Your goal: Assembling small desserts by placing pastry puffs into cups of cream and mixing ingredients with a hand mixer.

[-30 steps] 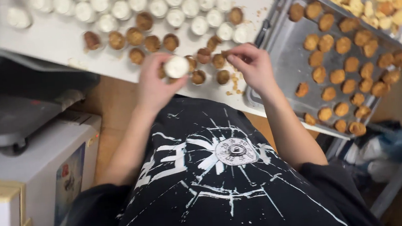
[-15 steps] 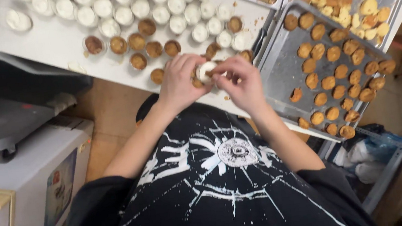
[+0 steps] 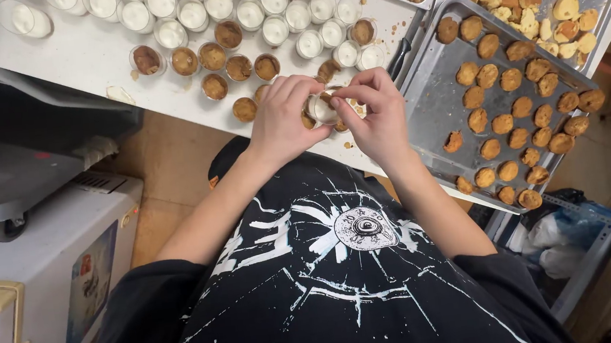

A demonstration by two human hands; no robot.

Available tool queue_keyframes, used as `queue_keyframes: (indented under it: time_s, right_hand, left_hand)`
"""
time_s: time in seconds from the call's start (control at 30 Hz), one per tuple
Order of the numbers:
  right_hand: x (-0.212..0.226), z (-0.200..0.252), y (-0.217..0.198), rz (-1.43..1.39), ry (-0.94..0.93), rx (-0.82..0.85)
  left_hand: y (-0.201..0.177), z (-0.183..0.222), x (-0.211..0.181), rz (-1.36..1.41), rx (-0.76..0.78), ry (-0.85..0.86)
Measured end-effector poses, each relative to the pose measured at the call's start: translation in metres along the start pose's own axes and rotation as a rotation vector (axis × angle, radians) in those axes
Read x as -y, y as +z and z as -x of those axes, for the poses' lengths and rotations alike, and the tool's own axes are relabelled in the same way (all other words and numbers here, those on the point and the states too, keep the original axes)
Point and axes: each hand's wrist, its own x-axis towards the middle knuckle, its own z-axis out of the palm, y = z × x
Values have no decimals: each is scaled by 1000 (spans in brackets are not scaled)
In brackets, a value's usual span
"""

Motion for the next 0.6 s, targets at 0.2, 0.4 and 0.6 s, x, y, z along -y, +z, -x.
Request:
queue_keyframes:
  time_s: [0.2,0.4,0.6]
  right_hand:
    - [7,-2,1,132,-101,-73]
    - [8,-5,2,184,-57,-67]
    - [-42,-8,-15,-45,83,-111]
  left_hand:
    - [-1,1,-3,8,7,19]
    - [-2,1,-4,2,12,28]
    - [-14,13,20,-28,-26,-13]
